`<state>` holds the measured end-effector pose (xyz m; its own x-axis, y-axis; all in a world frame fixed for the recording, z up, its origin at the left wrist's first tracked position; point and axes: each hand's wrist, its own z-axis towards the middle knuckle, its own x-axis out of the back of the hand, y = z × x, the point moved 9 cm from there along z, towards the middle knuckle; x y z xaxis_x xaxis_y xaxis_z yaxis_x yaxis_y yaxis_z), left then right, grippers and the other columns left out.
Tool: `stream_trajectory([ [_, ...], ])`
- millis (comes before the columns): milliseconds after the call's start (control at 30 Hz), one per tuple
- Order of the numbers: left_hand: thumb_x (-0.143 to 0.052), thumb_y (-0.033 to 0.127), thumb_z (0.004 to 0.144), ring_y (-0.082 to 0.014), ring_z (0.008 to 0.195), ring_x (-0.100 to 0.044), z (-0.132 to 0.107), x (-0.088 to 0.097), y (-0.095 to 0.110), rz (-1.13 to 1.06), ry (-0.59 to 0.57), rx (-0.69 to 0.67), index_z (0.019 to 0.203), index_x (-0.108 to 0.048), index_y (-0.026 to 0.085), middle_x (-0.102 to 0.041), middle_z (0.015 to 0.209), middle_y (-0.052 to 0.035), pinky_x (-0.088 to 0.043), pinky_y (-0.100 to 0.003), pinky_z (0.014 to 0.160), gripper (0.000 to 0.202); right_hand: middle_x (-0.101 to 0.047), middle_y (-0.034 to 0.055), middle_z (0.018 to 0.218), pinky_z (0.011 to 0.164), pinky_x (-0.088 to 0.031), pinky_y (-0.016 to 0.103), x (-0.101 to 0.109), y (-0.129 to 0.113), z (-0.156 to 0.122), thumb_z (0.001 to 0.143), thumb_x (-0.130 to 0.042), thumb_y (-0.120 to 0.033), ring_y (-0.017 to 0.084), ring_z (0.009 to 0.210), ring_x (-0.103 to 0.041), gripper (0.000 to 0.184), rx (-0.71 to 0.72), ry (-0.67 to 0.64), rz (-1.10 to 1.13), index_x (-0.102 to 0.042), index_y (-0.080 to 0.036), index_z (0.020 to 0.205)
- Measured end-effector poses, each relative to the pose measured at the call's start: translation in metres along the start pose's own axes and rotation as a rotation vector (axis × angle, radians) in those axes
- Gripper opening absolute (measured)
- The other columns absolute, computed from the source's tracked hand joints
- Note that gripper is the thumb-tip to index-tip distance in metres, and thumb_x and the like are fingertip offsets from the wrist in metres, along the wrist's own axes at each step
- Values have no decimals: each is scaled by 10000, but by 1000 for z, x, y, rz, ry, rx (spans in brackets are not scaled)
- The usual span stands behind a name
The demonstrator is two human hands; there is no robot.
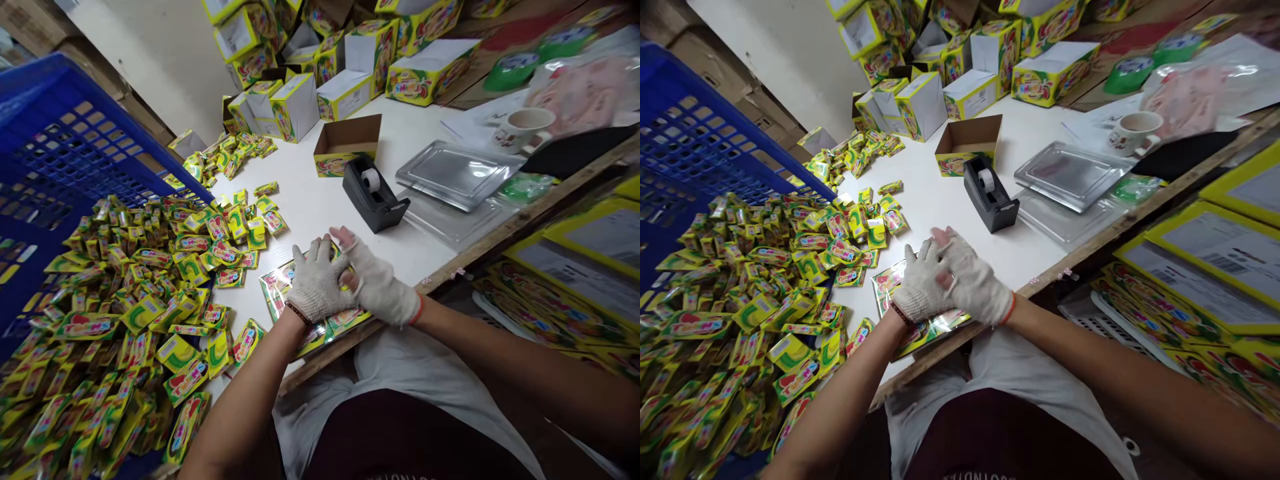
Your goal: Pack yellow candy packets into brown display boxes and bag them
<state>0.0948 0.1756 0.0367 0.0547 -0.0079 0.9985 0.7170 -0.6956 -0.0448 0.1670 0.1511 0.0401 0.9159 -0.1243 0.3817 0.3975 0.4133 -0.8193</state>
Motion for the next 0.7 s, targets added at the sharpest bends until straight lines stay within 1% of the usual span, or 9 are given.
stream_trajectory([
  [67,-599,695,797,-435,1427,-316,-1,4,2,-13,28,-29,1447,-482,304,-348,1573,-183,-201,-765,1093,768,-635,142,1299,972,-551,441,28,30,-1,969,-371,-554,265,1224,-613,515,-297,104,189,-524,-201,1311],
  [100,-595,748,772,-440,1431,-311,-2,4,2,-19,37,-38,1436,-496,316,-346,1574,-186,-199,-771,1086,799,-695,122,1113,809,-603,375,35,43,-8,963,-385,-535,233,1015,-700,437,-443,103,237,-572,-196,1167],
  [167,-580,802,747,-440,1434,-312,-2,3,2,-24,40,-41,1437,-499,317,-343,1575,-197,-201,-767,1085,848,-664,44,751,526,-540,268,30,61,-30,913,-489,-514,157,612,-657,324,-705,-36,276,-564,-199,898],
  [233,-570,803,753,-447,1433,-314,-1,2,3,-25,31,-40,1452,-484,306,-335,1579,-205,-201,-769,1082,862,-553,-32,576,423,-428,221,14,69,-58,818,-628,-506,100,443,-512,320,-880,-172,315,-508,-212,776],
  [333,-583,793,751,-477,1430,-306,-2,1,4,-27,21,-36,1466,-468,299,-311,1593,-211,-191,-789,1068,877,-482,-75,551,426,-377,212,0,65,-80,691,-728,-537,81,436,-448,406,-886,-201,348,-483,-220,755],
  [433,-606,819,708,-488,1434,-297,-3,2,5,-43,17,-35,1451,-490,286,-298,1595,-229,-179,-794,1069,922,-491,-62,571,456,-369,227,3,62,-77,679,-690,-558,99,478,-460,394,-847,-258,333,-504,-219,755],
  [500,-615,837,680,-487,1436,-298,-3,1,5,-65,8,-28,1429,-517,286,-302,1590,-236,-173,-796,1070,935,-530,-33,599,506,-382,243,32,64,-54,742,-615,-534,116,530,-477,331,-733,-223,213,-539,-212,747],
  [633,-644,849,634,-487,1430,-305,0,1,4,-118,-14,-5,1315,-615,281,-334,1574,-227,-178,-796,1070,887,-593,14,708,624,-387,279,141,75,17,875,-497,-448,148,656,-495,271,-488,191,-191,-598,-197,848],
  [700,-640,867,614,-485,1430,-308,2,2,4,-135,-18,0,1216,-666,255,-343,1565,-235,-179,-790,1076,860,-587,14,670,626,-361,292,167,93,46,893,-517,-381,148,641,-477,233,-515,188,-334,-622,-181,837],
])
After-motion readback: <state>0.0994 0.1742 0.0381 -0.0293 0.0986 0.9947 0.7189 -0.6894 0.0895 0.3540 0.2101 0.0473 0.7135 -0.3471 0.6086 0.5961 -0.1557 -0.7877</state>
